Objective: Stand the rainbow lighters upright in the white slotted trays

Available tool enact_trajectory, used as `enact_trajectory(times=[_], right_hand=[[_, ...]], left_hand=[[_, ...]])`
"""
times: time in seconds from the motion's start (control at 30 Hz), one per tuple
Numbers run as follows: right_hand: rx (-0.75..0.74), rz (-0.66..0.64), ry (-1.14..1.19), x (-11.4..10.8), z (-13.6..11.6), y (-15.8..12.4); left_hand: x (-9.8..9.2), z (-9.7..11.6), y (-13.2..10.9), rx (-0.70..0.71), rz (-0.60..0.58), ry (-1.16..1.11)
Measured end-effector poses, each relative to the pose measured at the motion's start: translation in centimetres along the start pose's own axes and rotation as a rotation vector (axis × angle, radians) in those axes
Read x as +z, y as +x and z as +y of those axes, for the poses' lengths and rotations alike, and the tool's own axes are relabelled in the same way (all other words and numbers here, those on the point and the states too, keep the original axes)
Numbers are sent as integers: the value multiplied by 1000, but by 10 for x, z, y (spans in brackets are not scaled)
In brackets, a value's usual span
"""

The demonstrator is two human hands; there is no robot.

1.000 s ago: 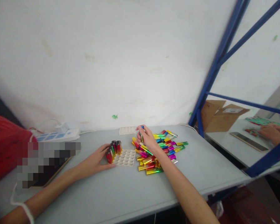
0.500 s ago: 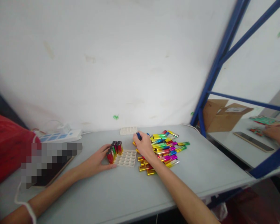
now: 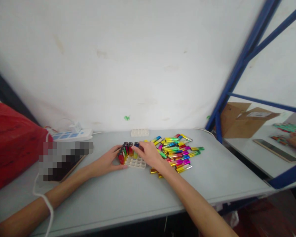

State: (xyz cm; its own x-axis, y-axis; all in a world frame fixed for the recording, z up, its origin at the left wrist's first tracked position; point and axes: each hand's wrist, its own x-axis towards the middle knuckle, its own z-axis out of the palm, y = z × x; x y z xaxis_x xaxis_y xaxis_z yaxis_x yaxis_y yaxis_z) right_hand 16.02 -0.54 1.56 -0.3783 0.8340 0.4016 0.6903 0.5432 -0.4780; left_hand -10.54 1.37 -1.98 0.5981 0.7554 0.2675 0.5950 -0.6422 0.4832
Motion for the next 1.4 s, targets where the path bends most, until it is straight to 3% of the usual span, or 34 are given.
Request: enact_trajectory(times=[0.17,0.37,0.67,0.8,0.87,0.97,1.13,1.27,1.4], right_hand=[[-36,-116,-185,9,-10,0],[-116,-137,-455,15,-23,4],[-120,-285,-376,4,-19,7],[-12,-267,-462,12,-28,7],[-38,-240,-448,11,-28,7],[-115,-163,-351,-3,-9,8],[-24,42,-332,-35,67,3],[-15,-4,-335,-40,114,-2],[23,-172,-353,-35,119,2]], left_hand=[[2,-3,0,18,20,-4],[2,-4,0,37,23,-9],[3,-8,1,53,23,11],[3,-11,0,75,43,23],[3,-10,0,76,43,30],[2,-8,0,71,38,29],[-1,-4,2,19,6,42],[-1,-3,2,10,-2,44],[0,-4,1,13,7,47]])
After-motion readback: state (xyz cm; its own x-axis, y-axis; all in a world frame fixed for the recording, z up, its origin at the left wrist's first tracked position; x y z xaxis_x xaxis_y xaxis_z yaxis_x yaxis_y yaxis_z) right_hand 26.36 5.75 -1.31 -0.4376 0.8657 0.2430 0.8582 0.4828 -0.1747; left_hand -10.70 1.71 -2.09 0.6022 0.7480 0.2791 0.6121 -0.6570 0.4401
